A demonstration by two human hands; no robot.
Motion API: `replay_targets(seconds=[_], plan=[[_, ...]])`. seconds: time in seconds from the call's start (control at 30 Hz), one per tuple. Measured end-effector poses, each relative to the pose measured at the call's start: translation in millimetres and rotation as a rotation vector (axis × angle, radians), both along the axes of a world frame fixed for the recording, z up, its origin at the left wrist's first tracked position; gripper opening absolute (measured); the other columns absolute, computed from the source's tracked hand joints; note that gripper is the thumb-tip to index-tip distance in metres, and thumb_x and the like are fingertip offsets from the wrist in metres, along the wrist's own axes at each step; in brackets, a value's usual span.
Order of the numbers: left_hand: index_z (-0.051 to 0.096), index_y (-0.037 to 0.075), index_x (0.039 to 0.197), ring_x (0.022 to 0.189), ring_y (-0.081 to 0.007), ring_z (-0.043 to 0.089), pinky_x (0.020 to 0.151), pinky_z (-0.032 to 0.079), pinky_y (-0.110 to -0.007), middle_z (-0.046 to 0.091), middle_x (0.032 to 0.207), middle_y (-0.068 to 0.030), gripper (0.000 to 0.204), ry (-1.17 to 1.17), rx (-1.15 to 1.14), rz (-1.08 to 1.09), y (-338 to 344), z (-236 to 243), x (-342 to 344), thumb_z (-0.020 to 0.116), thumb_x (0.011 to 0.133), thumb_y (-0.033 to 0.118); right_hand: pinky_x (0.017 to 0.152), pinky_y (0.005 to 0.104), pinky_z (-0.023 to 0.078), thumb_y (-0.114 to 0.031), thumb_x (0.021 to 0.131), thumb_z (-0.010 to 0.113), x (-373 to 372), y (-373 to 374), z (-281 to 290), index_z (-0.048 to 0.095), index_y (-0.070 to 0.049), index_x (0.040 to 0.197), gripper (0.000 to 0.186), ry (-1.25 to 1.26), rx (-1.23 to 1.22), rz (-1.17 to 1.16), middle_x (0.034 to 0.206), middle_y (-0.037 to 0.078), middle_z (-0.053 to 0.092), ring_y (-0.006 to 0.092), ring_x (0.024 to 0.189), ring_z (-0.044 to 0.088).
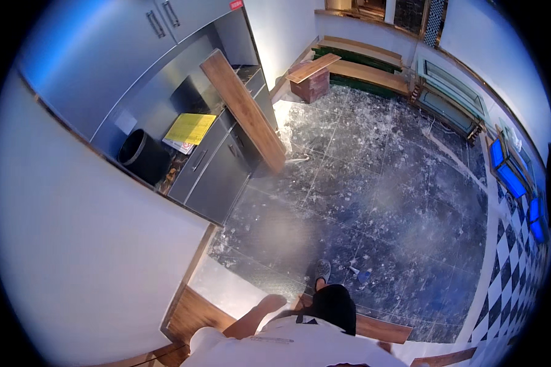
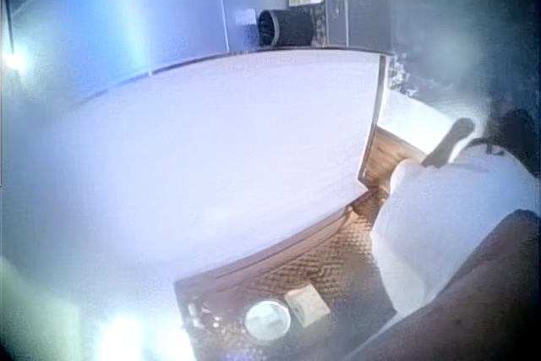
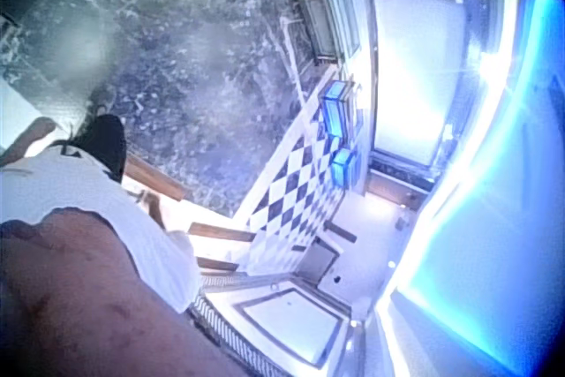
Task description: The person installs wood-patterned flooring planks by positioning them on an underlayment, marking cuts with a pencil and square, and tapping them into place using a hammer.
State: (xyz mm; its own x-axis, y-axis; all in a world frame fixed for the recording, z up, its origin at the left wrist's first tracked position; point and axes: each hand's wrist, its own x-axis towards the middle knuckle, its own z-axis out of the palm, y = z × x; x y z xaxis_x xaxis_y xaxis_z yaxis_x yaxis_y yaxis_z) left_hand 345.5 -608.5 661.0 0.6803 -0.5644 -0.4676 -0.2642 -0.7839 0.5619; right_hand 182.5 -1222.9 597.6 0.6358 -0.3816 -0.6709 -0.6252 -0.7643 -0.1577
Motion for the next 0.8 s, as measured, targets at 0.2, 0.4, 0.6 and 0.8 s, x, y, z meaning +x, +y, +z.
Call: replay_targets(seconds=[0.2, 0.4, 0.6, 0.8], plan=[[0.070, 0.004, 0.109, 0.105, -0.0389, 0.063, 0.093, 0.048, -0.046, 0.068, 0.111, -0.0206, 0.034, -0.056, -0.253, 0.803, 0, 137, 146, 0.052, 0.098, 0.031, 0.063, 0.0517, 0.047, -0.028, 0.085, 0.061, 361, -112, 32, 0.064, -0.008, 0.082, 0.021, -0.955, -0.493, 0.883, 0.082, 0.015, 0.062, 0.0383, 0.075, 0.061], [0.071, 0.003, 0.111, 0.103, -0.0351, 0.067, 0.091, 0.051, -0.042, 0.070, 0.108, -0.0192, 0.030, -0.128, -0.169, 1.145, 44, 158, 211, 0.055, 0.096, 0.024, 0.057, 0.0372, 0.045, -0.020, 0.089, 0.054, 686, 23, 180, 0.065, -0.004, 0.078, 0.022, -0.790, 0.348, -0.022, 0.066, 0.013, 0.064, 0.0253, 0.059, 0.061], [0.070, 0.004, 0.116, 0.101, -0.0300, 0.069, 0.087, 0.051, -0.037, 0.072, 0.106, -0.0180, 0.033, -0.085, -0.370, 1.272, 112, 99, 347, 0.057, 0.095, 0.027, 0.091, 0.0426, 0.045, -0.029, 0.088, 0.062, 758, 134, 87, 0.067, -0.007, 0.096, 0.024, -0.492, 0.096, 0.675, 0.103, 0.011, 0.067, 0.0288, 0.099, 0.063], [0.064, 0.002, 0.126, 0.111, -0.0289, 0.066, 0.095, 0.049, -0.036, 0.069, 0.118, -0.0194, 0.038, -0.339, -0.417, 1.281, 178, 206, 574, 0.058, 0.097, 0.027, 0.077, 0.0369, 0.056, -0.028, 0.097, 0.055, 707, 237, 69, 0.068, -0.008, 0.114, 0.029, 0.162, 0.802, 0.443, 0.097, 0.011, 0.070, 0.0241, 0.083, 0.068]])
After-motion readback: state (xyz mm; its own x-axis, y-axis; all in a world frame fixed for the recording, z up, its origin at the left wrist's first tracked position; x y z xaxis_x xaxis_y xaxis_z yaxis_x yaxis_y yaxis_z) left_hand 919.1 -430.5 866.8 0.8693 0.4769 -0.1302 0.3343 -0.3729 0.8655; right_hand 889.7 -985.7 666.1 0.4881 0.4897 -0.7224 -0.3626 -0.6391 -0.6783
